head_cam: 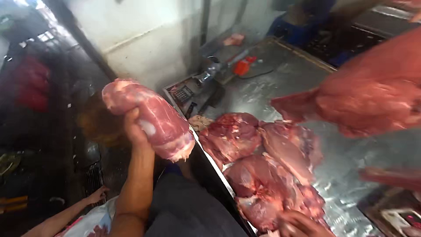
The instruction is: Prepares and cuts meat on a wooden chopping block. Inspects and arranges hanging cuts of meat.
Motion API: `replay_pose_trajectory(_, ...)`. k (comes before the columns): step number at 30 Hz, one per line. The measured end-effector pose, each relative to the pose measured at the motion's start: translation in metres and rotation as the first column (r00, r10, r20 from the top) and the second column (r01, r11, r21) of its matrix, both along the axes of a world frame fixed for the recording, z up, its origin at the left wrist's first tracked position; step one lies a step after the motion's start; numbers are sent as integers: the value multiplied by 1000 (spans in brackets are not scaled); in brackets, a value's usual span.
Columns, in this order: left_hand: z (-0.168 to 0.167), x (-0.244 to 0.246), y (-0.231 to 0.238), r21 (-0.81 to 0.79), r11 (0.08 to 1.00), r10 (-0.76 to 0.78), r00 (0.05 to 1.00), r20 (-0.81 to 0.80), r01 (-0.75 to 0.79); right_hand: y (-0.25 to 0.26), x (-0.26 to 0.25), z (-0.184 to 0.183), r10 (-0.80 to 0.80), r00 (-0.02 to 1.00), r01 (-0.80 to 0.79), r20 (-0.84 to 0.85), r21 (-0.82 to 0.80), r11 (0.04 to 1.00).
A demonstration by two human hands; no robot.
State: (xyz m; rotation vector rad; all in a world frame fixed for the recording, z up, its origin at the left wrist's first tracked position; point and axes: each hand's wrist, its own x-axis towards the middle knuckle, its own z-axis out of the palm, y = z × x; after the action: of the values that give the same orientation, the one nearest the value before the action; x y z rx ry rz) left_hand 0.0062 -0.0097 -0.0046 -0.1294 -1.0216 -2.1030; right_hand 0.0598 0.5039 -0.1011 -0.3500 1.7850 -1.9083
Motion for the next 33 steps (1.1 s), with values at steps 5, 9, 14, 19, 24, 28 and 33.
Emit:
replay_pose_trajectory(5, -22, 35, -71, 1, 972, 234, 964, 128, -236, -90, -49, -46, 102, 982, -165, 160, 451, 877)
replay_pose_trajectory(9, -31, 41, -144, -2, 916, 391, 894, 218, -400, -151, -86, -58, -64, 988, 3, 143, 391, 920)
replay_pose_trajectory(14, -33, 19, -238, 64, 926, 355, 915, 190, -372, -277, -152, -61, 44, 994, -81, 99, 407, 910)
replay_pose_trajectory(19, -15, 3, -340, -9, 941, 336, 930, 148, -339, -384, -184, -57, 197, 978, -208, 72, 437, 875)
replay_pose_trajectory(24, -60, 86, -430, -122, 900, 347, 519, 781, -419, -443, -185, -82, 397, 901, -420, 177, 589, 690)
replay_pose_trajectory(28, -140, 198, -407, -384, 784, 357, -151, 922, -488, -466, -181, -112, 599, 754, -575, 270, 712, 403)
replay_pose_trajectory(33, -178, 242, -343, -243, 695, 233, -108, 967, -676, -500, -176, -132, 747, 584, -687, 316, 683, 248)
